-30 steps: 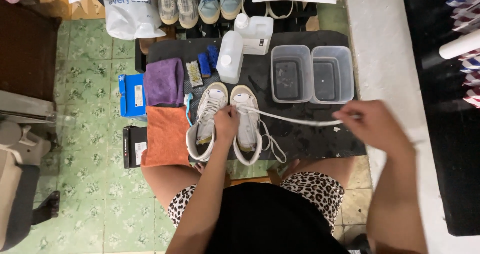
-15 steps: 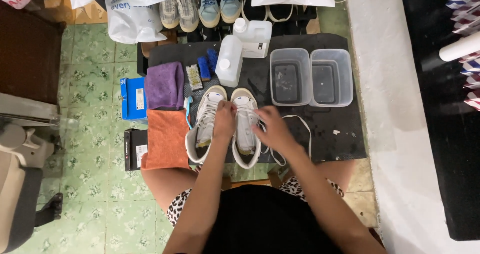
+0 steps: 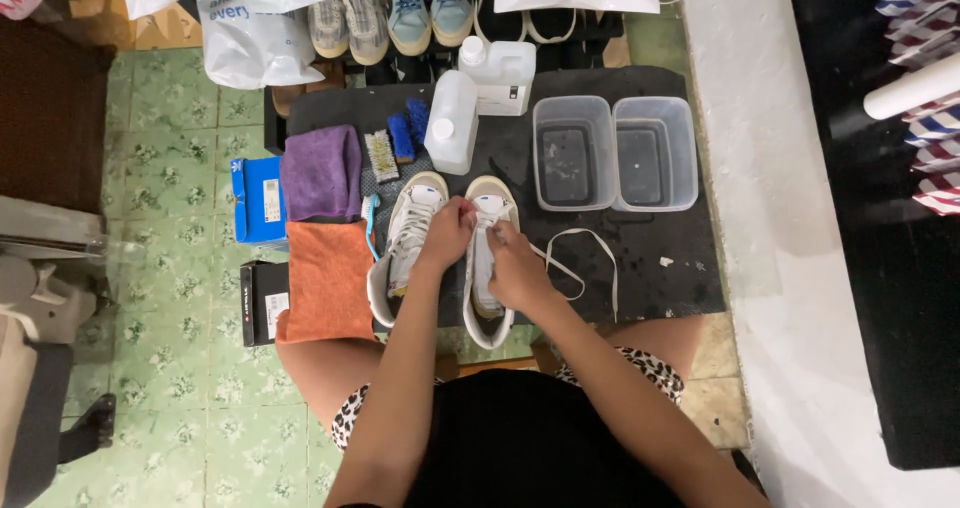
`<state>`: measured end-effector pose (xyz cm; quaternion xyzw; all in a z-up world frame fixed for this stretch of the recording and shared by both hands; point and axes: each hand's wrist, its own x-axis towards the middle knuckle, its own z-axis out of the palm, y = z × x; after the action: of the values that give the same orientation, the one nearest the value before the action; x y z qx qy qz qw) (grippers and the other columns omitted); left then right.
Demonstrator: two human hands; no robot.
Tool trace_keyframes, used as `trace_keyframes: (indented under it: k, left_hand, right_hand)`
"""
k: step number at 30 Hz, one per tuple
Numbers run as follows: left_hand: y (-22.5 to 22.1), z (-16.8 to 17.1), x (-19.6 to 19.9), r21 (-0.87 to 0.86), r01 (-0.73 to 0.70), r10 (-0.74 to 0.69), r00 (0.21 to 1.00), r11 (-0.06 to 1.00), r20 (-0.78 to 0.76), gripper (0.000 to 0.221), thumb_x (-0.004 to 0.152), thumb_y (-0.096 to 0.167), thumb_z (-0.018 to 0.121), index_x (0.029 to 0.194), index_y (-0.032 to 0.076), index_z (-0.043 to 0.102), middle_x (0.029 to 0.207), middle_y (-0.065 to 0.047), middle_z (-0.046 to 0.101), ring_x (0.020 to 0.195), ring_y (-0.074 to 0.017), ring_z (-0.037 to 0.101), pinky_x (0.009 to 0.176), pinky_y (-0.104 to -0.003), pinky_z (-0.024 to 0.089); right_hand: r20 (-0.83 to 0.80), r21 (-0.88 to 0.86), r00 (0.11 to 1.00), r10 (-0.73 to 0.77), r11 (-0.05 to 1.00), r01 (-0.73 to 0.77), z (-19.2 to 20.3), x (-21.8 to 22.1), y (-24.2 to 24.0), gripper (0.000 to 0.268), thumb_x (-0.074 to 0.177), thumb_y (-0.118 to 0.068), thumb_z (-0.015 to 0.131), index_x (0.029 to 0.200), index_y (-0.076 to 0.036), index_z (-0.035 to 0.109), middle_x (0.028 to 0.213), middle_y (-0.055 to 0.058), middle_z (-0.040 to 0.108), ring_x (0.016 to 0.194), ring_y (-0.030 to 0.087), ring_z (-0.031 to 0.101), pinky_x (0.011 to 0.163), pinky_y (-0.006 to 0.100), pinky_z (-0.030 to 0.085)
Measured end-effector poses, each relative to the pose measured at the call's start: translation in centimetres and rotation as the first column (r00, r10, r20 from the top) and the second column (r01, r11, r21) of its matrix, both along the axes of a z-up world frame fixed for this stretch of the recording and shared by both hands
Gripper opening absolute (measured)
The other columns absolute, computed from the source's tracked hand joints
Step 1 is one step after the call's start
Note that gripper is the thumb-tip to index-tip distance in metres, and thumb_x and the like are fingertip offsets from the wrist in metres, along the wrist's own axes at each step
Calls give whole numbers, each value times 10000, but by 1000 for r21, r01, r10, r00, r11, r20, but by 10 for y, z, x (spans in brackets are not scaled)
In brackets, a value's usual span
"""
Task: Removing shoelaces from a pair of white high-top sneakers on a repair bench.
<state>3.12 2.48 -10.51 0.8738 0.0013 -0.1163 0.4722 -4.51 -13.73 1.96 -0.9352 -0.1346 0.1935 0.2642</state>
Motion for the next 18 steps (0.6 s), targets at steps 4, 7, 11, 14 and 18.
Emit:
trace_keyframes:
  k: [4,7,11,14,18]
  left_hand:
    - [10,-8,4,-272,-50,12,990,961,-140,277,1027,157,540,1238,91,373,999,-143,662,939,-301,664,918,-459,513]
    - [5,52,-4,-17,29,-30,997,999,-76,314,1040,197,522,1285,169,328,998,-212,712,1057,-476,673,957,-582,488]
    - [6,55,-13,8,43,-43,998,999,-46,509,955,123,623,1358,190,319,966,-151,702,1000,-410,692,931,-539,520]
    - [12,41,-9,-61,16,-14,1000,998,27,533,885,35,627,1338,144,367,878,-161,664,933,-437,688,881,-555,510]
    - [43,33,10,59,-193,169,944,979,285,377,873,-89,507,1183,122,543,783,-141,640,863,-419,698,841,-509,526]
  right_hand:
    - [4,-30,1000,-9,1000,9,-5,-2,3,680,791,21,657,1447,70,488,1447,176,409,1201,451,560,813,542,634]
    - [-23,16,1000,-4,1000,4,-10,0,3,711,801,30,620,1492,57,454,1469,199,403,1220,473,551,853,575,621]
    - [-9,35,998,-62,997,63,-45,4,-4,692,827,20,570,1510,-33,473,1497,162,431,1204,463,596,868,552,608]
    - [-15,53,995,-95,994,96,-38,0,-8,726,857,35,526,1566,-85,427,1503,185,415,1182,478,612,821,537,616]
    - [-45,115,990,-136,983,140,11,-7,-5,805,881,91,456,1634,-86,235,1492,293,368,1178,549,599,849,587,598]
